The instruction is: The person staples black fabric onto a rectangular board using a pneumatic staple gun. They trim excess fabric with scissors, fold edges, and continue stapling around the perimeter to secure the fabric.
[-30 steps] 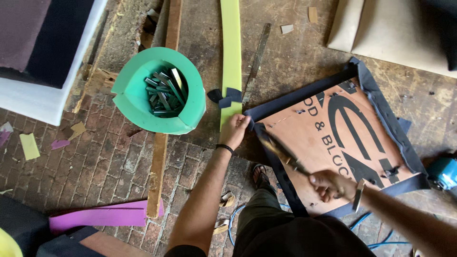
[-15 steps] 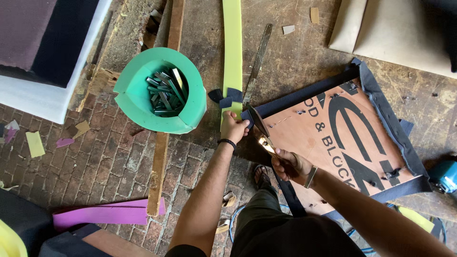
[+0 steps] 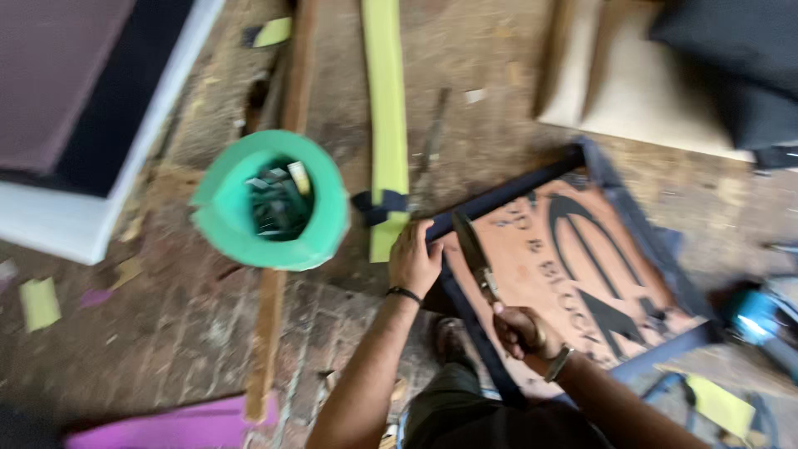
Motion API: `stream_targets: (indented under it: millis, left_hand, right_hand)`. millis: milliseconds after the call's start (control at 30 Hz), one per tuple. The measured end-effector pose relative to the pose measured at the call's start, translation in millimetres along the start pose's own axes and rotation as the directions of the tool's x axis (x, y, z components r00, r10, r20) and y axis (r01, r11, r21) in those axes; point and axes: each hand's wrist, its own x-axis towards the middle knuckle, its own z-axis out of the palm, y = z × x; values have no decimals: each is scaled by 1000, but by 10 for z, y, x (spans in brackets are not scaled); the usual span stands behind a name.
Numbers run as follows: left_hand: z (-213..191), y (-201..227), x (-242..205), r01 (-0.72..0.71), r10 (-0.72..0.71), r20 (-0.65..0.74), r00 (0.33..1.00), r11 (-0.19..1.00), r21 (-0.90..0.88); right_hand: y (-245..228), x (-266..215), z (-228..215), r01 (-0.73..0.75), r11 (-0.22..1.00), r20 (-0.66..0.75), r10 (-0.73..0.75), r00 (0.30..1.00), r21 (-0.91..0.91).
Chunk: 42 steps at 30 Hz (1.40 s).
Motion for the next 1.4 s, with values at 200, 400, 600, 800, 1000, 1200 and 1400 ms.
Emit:
stream_targets:
  millis: [200, 400, 600, 800, 1000, 1200, 1400]
  left_hand:
    - [23, 386, -72, 187, -240, 347, 907, 966, 180]
    - [-23, 824, -648, 50, -345, 830, 438, 931, 361]
    - [314, 823, -768, 220, -142, 740, 657, 976, -8]
    - [661, 680, 66, -187, 163, 145, 976, 967, 174]
    - [1008, 623, 622, -257, 210, 299, 931, 958, 126]
    - [1071, 436, 528, -307, 283, 198, 938, 946, 101]
    - [1118, 396, 491, -250, 220, 241, 945, 963, 101]
  right_hand:
    - [140, -424, -237, -40, 998, -223, 27, 974, -53]
    - [302, -621, -398, -35, 999, -263, 23, 964, -41]
    - [339, -777, -430, 72, 995, -161, -60, 985, 67]
    - [108, -815, -380, 65, 997, -92, -61, 994, 51]
    - [-31, -531, -473, 73, 982, -4, -74, 997, 172]
    - [-62, -178, -639, 33, 978, -37, -26, 999, 207]
    - [4, -37, -656, -45, 987, -175, 72, 982, 154]
